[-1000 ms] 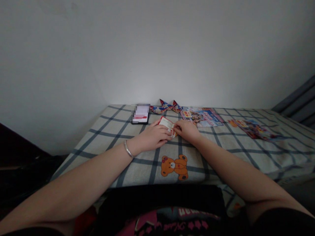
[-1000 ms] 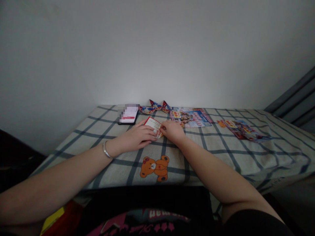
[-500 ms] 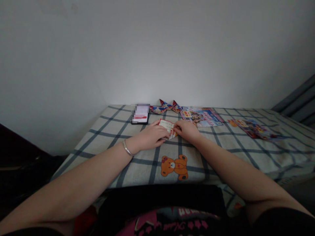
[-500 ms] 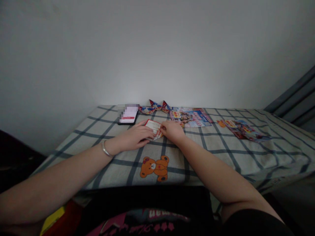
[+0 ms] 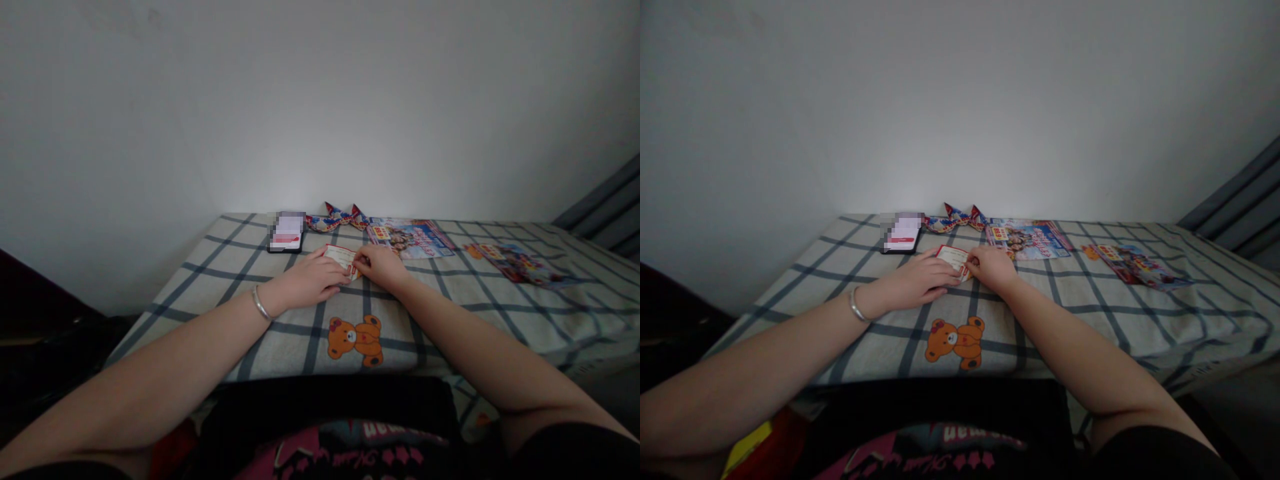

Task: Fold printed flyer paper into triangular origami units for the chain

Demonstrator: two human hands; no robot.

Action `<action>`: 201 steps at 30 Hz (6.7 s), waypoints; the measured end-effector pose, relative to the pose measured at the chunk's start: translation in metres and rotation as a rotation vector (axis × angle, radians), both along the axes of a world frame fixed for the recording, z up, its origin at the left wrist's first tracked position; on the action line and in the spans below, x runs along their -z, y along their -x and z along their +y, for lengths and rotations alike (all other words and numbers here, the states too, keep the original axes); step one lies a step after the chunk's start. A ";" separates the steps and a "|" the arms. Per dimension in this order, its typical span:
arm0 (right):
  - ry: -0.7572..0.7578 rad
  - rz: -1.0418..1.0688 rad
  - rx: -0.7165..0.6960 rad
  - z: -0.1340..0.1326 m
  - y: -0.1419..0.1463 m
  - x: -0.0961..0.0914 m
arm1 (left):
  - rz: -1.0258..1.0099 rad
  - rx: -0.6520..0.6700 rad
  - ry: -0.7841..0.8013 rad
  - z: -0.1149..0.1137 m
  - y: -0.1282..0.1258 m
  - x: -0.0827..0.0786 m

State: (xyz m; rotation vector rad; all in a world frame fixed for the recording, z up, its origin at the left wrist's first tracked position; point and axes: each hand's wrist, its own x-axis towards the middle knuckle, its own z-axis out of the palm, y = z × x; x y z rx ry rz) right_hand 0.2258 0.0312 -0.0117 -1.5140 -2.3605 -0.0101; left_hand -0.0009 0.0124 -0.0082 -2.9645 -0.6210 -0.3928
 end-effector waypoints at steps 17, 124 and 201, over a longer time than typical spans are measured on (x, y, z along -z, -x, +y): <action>-0.102 -0.039 -0.305 -0.010 -0.010 -0.008 | 0.041 -0.045 -0.045 -0.006 -0.001 -0.004; -0.235 0.021 -0.484 -0.015 -0.021 -0.018 | -0.022 -0.301 -0.348 -0.002 0.002 -0.006; 0.188 0.647 0.005 0.004 -0.029 0.000 | -0.384 -0.101 -0.188 0.007 0.009 -0.005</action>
